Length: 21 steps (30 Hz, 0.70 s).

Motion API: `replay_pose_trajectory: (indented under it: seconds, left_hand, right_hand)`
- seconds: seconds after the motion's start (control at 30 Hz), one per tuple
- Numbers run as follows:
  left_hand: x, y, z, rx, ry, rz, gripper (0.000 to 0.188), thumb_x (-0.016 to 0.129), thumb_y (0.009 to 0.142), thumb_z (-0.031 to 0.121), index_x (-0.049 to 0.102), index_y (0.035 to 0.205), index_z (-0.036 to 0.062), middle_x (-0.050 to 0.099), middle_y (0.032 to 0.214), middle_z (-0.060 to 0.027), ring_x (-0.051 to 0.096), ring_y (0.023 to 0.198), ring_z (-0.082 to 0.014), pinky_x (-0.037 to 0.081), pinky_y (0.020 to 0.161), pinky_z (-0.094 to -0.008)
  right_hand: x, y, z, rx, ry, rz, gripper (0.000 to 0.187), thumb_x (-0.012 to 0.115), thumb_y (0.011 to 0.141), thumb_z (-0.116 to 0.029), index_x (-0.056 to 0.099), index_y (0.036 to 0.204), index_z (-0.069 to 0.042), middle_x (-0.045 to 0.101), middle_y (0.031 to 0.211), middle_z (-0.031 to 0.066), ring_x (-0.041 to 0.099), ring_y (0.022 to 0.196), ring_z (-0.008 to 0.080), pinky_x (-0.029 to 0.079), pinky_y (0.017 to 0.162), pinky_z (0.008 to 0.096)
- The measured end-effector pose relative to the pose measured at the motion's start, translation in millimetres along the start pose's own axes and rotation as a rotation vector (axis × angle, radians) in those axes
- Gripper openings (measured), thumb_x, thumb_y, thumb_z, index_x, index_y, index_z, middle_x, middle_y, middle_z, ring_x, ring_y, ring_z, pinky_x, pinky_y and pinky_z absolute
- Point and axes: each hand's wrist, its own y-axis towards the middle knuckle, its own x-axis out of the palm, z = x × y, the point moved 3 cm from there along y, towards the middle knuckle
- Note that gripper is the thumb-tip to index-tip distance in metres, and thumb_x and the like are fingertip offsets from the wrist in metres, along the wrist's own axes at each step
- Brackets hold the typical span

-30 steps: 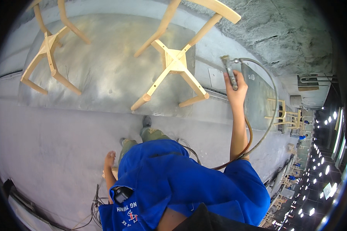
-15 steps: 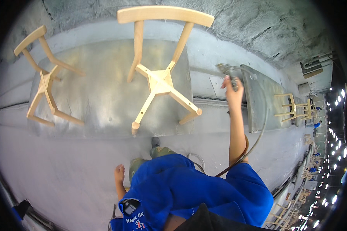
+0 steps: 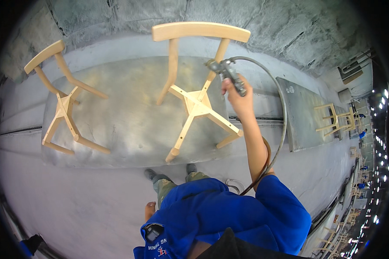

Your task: The person uses a spray gun to apply finish to multiple wooden chair frames in a workshop. They lift and rotate each chair to coat all sides, then place it on a metal sheet before moving to the next unit.

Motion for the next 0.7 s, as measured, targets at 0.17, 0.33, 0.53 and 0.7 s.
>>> replay_pose_trajectory:
  seconds: [0.17,0.33,0.53,0.7]
  left_hand:
    - [-85.6,13.9,-43.6,-0.349,-0.605,0.232,0.037,0.061,0.096,0.035,0.067,0.111,0.0022,0.069,0.091,-0.0107,0.064,0.077,-0.0181,0.05,0.065,-0.0334]
    - [-150.3,29.1,-74.3,-0.459,-0.77,0.298,0.039,0.06,0.097,0.037,0.063,0.119,0.0052,0.068,0.087,-0.0072,0.061,0.069,-0.0162,0.047,0.056,-0.0289]
    - [-152.8,59.1,-113.9,-0.508,-0.755,0.133,0.041,0.06,0.098,0.038,0.062,0.122,0.0054,0.069,0.088,-0.0089,0.061,0.068,-0.0161,0.045,0.054,-0.0281]
    - [-137.1,75.6,-106.2,-0.549,-0.771,0.051,0.042,0.059,0.099,0.039,0.062,0.122,0.0043,0.068,0.088,-0.0093,0.061,0.069,-0.0161,0.046,0.055,-0.0294]
  right_hand:
    - [91.0,-14.0,-54.5,-0.101,-0.137,-0.187,0.027,0.074,0.094,-0.023,0.065,0.107,-0.001,0.064,0.079,0.0022,0.06,0.076,0.0093,0.05,0.073,0.027]
    - [129.7,4.4,-132.5,-0.498,-0.552,-0.117,0.033,0.079,0.088,-0.019,0.068,0.113,-0.001,0.069,0.085,0.0073,0.061,0.078,0.0121,0.051,0.076,0.0294]
    - [144.7,29.3,-184.9,-0.392,-0.804,-0.08,0.038,0.077,0.088,-0.04,0.072,0.103,-0.005,0.066,0.076,0.0082,0.063,0.072,0.0201,0.05,0.073,0.0332]
    - [155.7,13.2,-163.7,-0.049,-0.725,-0.247,0.04,0.075,0.09,-0.046,0.073,0.094,-0.007,0.06,0.068,0.0034,0.059,0.067,0.0129,0.047,0.066,0.0307]
